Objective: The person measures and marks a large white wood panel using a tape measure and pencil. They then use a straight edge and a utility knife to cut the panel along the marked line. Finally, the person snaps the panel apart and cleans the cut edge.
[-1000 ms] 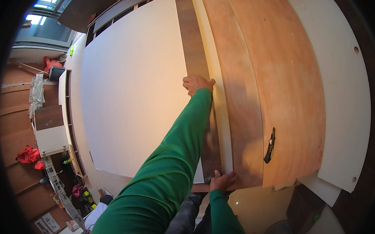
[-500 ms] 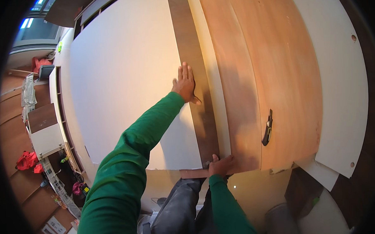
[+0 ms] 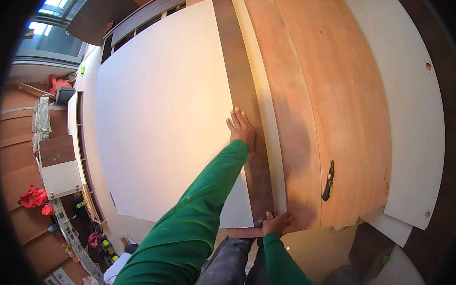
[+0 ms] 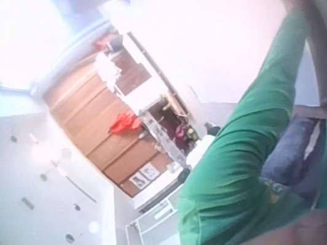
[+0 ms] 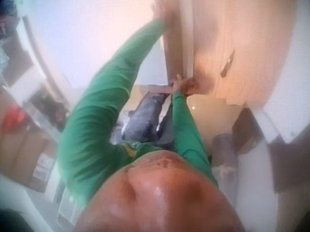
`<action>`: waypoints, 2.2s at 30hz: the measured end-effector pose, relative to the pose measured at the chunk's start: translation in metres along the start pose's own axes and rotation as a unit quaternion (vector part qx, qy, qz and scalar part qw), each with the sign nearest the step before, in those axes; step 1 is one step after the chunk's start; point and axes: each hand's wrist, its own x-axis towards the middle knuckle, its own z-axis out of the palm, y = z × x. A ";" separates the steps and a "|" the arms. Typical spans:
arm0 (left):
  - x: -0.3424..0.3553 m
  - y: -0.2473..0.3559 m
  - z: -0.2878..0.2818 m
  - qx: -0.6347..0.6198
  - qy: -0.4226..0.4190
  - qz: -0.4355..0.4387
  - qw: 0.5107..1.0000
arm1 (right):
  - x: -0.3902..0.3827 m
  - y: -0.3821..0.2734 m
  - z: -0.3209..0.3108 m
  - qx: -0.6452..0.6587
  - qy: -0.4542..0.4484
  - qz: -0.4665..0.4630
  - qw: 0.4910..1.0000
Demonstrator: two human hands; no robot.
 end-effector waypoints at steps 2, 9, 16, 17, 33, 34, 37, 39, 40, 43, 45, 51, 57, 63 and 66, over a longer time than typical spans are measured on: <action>0.003 0.003 0.005 -0.012 0.007 -0.008 1.000 | 0.000 0.001 -0.001 0.000 -0.011 0.010 1.000; 0.012 0.004 0.015 0.014 0.031 -0.028 0.999 | 0.002 0.009 0.004 0.001 -0.025 0.004 1.000; 0.007 0.003 -0.003 0.025 0.002 -0.036 0.999 | 0.031 0.035 -0.015 0.048 0.030 -0.109 0.992; 0.005 0.003 -0.005 0.040 -0.005 -0.030 0.999 | 0.050 0.043 -0.025 0.116 0.041 -0.085 0.989; -0.003 -0.007 -0.019 0.006 0.000 0.006 1.000 | 0.200 0.025 -0.128 0.073 0.146 -0.215 0.963; -0.003 -0.007 -0.018 0.007 -0.007 0.005 1.000 | 0.198 0.012 -0.127 0.195 0.119 -0.207 0.951; -0.002 -0.005 -0.013 0.007 -0.007 -0.012 1.000 | 0.174 -0.039 -0.129 0.476 -0.017 -0.123 0.871; -0.001 -0.003 -0.009 -0.017 0.005 -0.013 1.000 | 0.163 -0.078 -0.137 0.601 -0.158 -0.093 0.778; 0.000 -0.001 -0.008 -0.016 0.009 -0.009 1.000 | 0.158 -0.096 -0.141 0.607 -0.190 -0.062 0.769; 0.002 0.004 -0.005 0.002 0.002 -0.030 1.000 | 0.152 -0.147 -0.141 0.600 -0.243 -0.084 0.758; 0.002 0.005 -0.003 0.010 0.015 -0.037 0.999 | 0.149 -0.181 -0.126 0.538 -0.169 -0.142 0.814; 0.002 0.000 0.016 -0.092 0.044 0.021 0.995 | 0.137 -0.266 -0.074 0.247 0.064 -0.244 0.935; 0.008 0.004 0.035 -0.125 0.134 0.020 0.983 | 0.138 -0.298 -0.047 0.212 0.068 -0.045 0.974; 0.005 -0.033 0.021 -0.224 0.059 0.143 0.962 | 0.137 -0.292 -0.037 0.128 0.100 -0.063 0.985; 0.051 -0.079 -0.025 -0.249 0.130 0.176 0.943 | 0.138 -0.288 -0.032 0.123 0.098 -0.094 0.983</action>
